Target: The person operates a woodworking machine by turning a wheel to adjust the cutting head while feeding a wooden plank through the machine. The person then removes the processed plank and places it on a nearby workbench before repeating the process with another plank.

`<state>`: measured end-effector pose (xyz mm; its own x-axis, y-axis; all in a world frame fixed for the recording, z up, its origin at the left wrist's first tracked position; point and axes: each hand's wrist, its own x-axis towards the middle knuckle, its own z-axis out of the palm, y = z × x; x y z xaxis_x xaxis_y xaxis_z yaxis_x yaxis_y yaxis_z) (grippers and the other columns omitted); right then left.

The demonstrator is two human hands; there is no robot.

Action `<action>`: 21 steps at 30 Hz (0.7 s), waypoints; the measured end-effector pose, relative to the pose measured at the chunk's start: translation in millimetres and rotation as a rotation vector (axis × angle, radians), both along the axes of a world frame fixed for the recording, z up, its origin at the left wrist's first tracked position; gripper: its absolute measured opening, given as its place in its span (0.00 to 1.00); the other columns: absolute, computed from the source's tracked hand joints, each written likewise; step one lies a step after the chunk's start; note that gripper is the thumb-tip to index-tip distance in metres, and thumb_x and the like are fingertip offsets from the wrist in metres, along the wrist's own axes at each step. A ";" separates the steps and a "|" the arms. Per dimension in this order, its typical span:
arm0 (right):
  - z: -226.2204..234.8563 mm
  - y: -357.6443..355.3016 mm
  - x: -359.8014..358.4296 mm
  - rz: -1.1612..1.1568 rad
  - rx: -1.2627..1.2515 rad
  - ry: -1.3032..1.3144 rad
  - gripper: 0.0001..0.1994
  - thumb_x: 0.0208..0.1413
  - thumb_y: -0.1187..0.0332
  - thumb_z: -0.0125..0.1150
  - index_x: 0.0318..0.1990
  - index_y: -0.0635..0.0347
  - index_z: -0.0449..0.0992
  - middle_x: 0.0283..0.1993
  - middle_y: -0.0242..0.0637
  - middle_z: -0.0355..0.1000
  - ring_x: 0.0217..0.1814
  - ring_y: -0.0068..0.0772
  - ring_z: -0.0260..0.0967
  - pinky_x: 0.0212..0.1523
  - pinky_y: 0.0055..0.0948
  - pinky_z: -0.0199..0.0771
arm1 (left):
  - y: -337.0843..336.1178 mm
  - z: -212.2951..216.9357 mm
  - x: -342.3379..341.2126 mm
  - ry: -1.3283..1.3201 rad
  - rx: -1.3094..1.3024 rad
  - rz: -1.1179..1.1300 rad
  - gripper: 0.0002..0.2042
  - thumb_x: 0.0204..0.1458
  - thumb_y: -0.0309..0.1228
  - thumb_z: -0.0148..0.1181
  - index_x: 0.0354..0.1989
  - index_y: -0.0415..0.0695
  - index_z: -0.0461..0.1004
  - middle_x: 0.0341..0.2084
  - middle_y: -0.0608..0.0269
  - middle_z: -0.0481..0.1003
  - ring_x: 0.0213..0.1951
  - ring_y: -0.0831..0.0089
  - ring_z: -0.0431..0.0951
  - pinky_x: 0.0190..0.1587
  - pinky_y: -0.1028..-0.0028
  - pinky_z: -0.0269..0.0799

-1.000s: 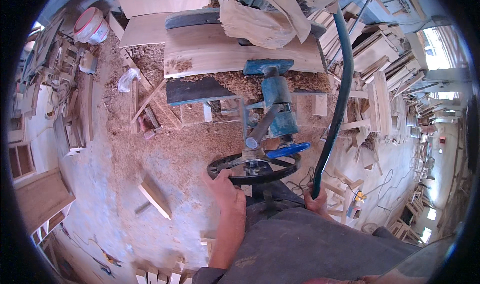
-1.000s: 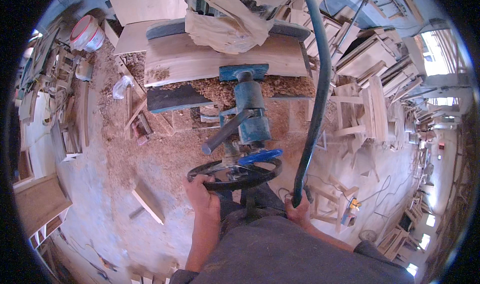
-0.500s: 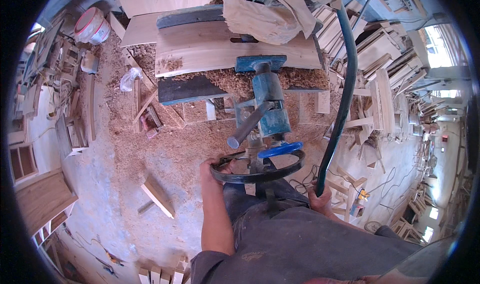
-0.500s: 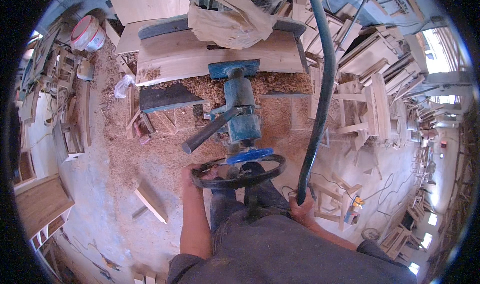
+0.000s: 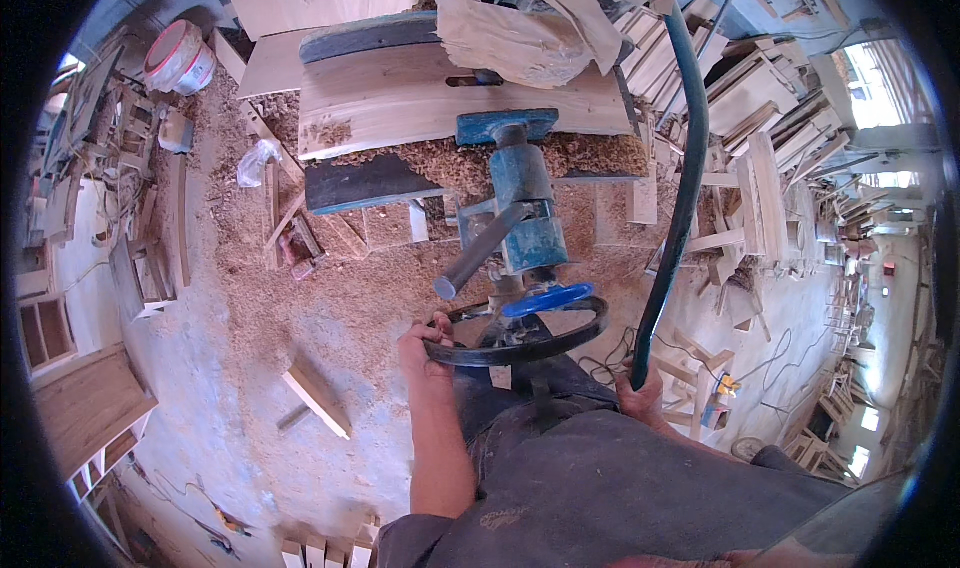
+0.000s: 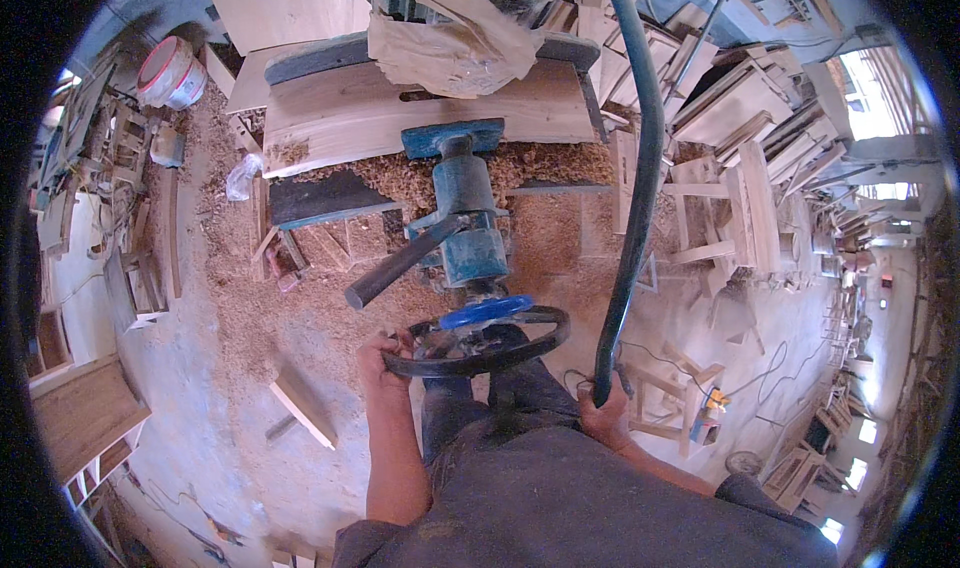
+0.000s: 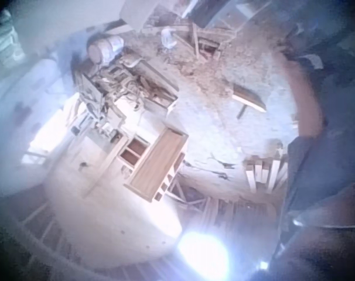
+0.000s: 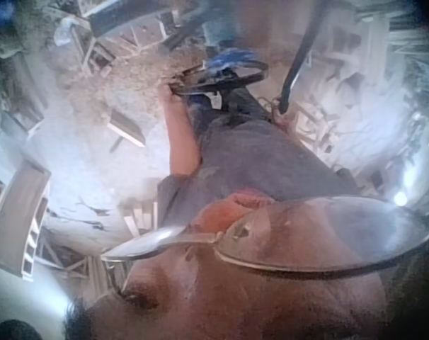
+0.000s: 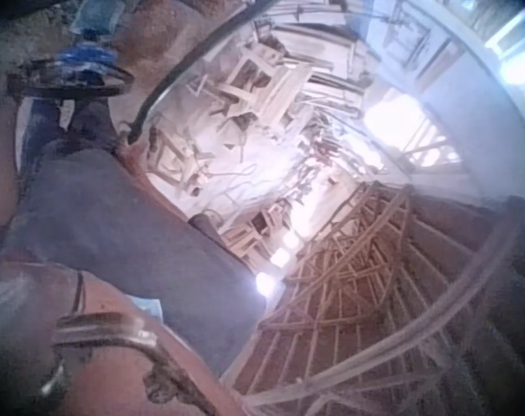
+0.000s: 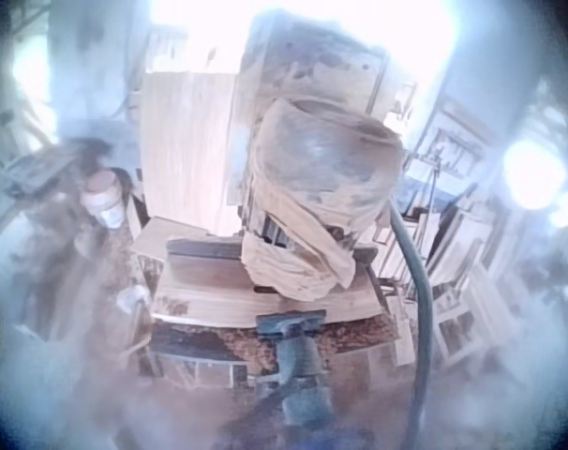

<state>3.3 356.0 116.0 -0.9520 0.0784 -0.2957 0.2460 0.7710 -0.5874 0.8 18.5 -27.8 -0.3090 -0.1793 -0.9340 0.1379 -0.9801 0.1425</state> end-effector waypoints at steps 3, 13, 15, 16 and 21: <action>7.9 -3.3 -5.0 0.011 0.014 0.012 0.12 0.49 0.70 0.63 0.41 0.62 0.71 0.28 0.38 0.69 0.29 0.31 0.66 0.34 0.32 0.68 | -2.5 -29.5 7.8 0.139 0.088 0.007 0.14 0.34 0.11 0.40 0.33 0.26 0.60 0.33 0.42 0.67 0.33 0.58 0.73 0.36 0.70 0.81; 8.9 5.9 -6.7 -0.001 0.023 -0.018 0.15 0.49 0.71 0.66 0.43 0.63 0.72 0.30 0.34 0.69 0.31 0.27 0.66 0.34 0.29 0.68 | -0.5 -43.9 -4.6 0.182 0.433 0.162 0.15 0.31 0.13 0.40 0.34 0.29 0.56 0.34 0.46 0.65 0.31 0.65 0.71 0.33 0.76 0.73; 7.3 7.8 -6.6 0.002 0.020 -0.002 0.15 0.48 0.71 0.66 0.44 0.63 0.72 0.30 0.35 0.69 0.31 0.27 0.66 0.34 0.29 0.68 | 0.2 -48.5 -4.5 0.171 0.478 0.162 0.16 0.31 0.13 0.40 0.34 0.30 0.55 0.34 0.48 0.64 0.31 0.66 0.70 0.32 0.78 0.70; 8.7 8.2 -5.9 -0.002 0.024 0.008 0.15 0.48 0.71 0.66 0.44 0.63 0.72 0.30 0.35 0.69 0.31 0.27 0.66 0.34 0.29 0.68 | 3.4 -48.5 -4.2 0.193 0.444 0.122 0.16 0.31 0.12 0.40 0.34 0.30 0.55 0.33 0.48 0.64 0.30 0.67 0.70 0.31 0.78 0.69; 11.0 12.2 -4.3 -0.004 0.007 -0.036 0.15 0.50 0.70 0.63 0.44 0.65 0.71 0.34 0.45 0.72 0.36 0.41 0.71 0.41 0.37 0.70 | 1.2 -71.4 2.9 0.233 0.537 0.200 0.14 0.32 0.15 0.42 0.32 0.31 0.55 0.31 0.49 0.64 0.29 0.65 0.69 0.32 0.73 0.69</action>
